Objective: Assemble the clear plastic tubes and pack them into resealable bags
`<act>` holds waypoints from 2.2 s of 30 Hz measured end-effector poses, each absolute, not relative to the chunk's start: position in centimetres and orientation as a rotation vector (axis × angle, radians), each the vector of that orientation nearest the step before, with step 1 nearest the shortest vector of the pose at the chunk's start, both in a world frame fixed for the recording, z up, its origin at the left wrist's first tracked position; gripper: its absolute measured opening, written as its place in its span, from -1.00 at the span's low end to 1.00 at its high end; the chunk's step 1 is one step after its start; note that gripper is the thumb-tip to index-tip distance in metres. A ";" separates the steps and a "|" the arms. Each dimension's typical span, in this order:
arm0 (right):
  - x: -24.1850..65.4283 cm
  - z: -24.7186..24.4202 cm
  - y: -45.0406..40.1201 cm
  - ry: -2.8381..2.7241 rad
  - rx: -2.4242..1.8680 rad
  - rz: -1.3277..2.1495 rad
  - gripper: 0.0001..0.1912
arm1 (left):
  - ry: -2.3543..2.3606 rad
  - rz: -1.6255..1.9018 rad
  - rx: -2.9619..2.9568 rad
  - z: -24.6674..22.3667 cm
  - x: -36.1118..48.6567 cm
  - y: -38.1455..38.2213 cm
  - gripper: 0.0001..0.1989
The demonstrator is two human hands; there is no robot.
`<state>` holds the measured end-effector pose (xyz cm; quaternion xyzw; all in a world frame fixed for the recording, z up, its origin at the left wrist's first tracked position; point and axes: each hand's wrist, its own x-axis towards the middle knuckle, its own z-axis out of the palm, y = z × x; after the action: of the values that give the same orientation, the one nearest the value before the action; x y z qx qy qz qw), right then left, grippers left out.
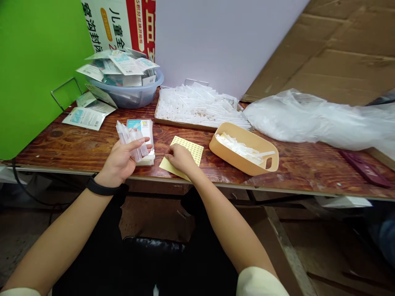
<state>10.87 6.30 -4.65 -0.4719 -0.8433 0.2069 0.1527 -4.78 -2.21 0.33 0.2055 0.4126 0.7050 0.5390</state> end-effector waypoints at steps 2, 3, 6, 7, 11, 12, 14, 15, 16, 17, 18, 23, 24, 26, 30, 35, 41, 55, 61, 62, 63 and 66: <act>10.6 -4.5 6.4 -2.459 -1.367 0.585 -0.91 | 0.985 1.673 0.480 0.4 -4.7 -2.1 -0.60; 10.5 -4.4 6.4 -2.470 -1.368 0.577 -0.90 | 0.989 1.675 0.474 0.4 -4.7 -2.0 -0.56; 10.6 -4.3 6.1 -2.472 -1.363 0.577 -0.90 | 1.010 1.686 0.449 0.4 -4.8 -1.9 -0.50; 10.7 -4.2 6.0 -2.464 -1.360 0.593 -0.89 | 1.014 1.688 0.443 0.4 -4.8 -1.8 -0.50; 11.7 -3.4 5.7 -2.382 -1.349 0.691 -0.87 | 0.977 1.694 0.440 0.2 -4.8 -1.6 -0.56; 11.9 -3.1 5.6 -2.359 -1.345 0.697 -0.87 | 0.969 1.696 0.436 0.2 -4.7 -1.6 -0.59; 12.0 -2.6 5.1 -2.285 -1.275 0.731 -0.88 | 0.969 1.699 0.414 0.1 -4.6 -1.5 -0.64; 11.9 -2.3 4.8 -2.226 -1.192 0.781 -0.88 | 0.970 1.699 0.400 0.1 -4.5 -1.5 -0.66; 11.6 -2.2 4.4 -2.153 -1.081 0.850 -0.87 | 0.966 1.696 0.390 0.1 -4.4 -1.4 -0.68; 11.3 -2.0 4.0 -2.071 -0.951 0.927 -0.86 | 0.956 1.693 0.383 0.2 -4.3 -1.4 -0.70; 11.0 -1.9 3.6 -1.990 -0.825 0.995 -0.84 | 0.945 1.691 0.378 0.2 -4.2 -1.4 -0.72; 9.2 -1.6 2.1 -1.881 -0.622 0.976 -0.75 | 0.912 1.716 0.345 0.3 -3.9 -1.4 -0.79; 8.9 -1.5 2.0 -1.887 -0.629 0.930 -0.74 | 0.909 1.724 0.341 0.4 -3.9 -1.4 -0.79; 8.4 -1.3 1.8 -1.888 -0.639 0.841 -0.74 | 0.893 1.736 0.339 0.4 -3.8 -1.5 -0.79; 7.5 -1.3 1.5 -1.851 -0.649 0.734 -0.79 | 0.852 1.773 0.310 0.5 -3.7 -1.7 -0.76; 6.5 -2.0 1.2 -1.739 -0.688 0.751 -0.84 | 0.831 1.786 0.267 0.4 -3.7 -1.7 -0.81; 5.7 -2.4 0.9 -1.648 -0.738 0.860 -0.81 | 0.827 1.801 0.240 0.4 -3.9 -1.6 -0.65; 6.9 -1.9 2.5 -1.644 -0.702 1.188 -0.69 | 0.894 1.761 0.239 0.5 -4.5 -1.8 -0.69; 10.4 -3.7 5.7 -1.888 -1.089 0.556 -0.82 | 0.901 1.760 0.271 0.9 -5.1 -2.2 -0.61; 11.1 -4.3 6.2 -1.978 -1.172 0.494 -0.85 | 0.906 1.763 0.273 0.9 -5.3 -2.2 -0.59; 11.6 -4.9 6.6 -2.042 -1.219 0.479 -0.87 | 0.909 1.764 0.282 0.9 -5.4 -2.2 -0.58; 12.7 -6.4 7.0 -2.154 -1.191 0.514 -0.87 | 0.913 1.761 0.315 0.7 -5.6 -2.4 -0.60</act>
<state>12.66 6.97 -6.37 -0.4506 -0.8148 0.1944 0.3086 -5.57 -2.37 0.69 0.1323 0.3834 0.7399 0.5367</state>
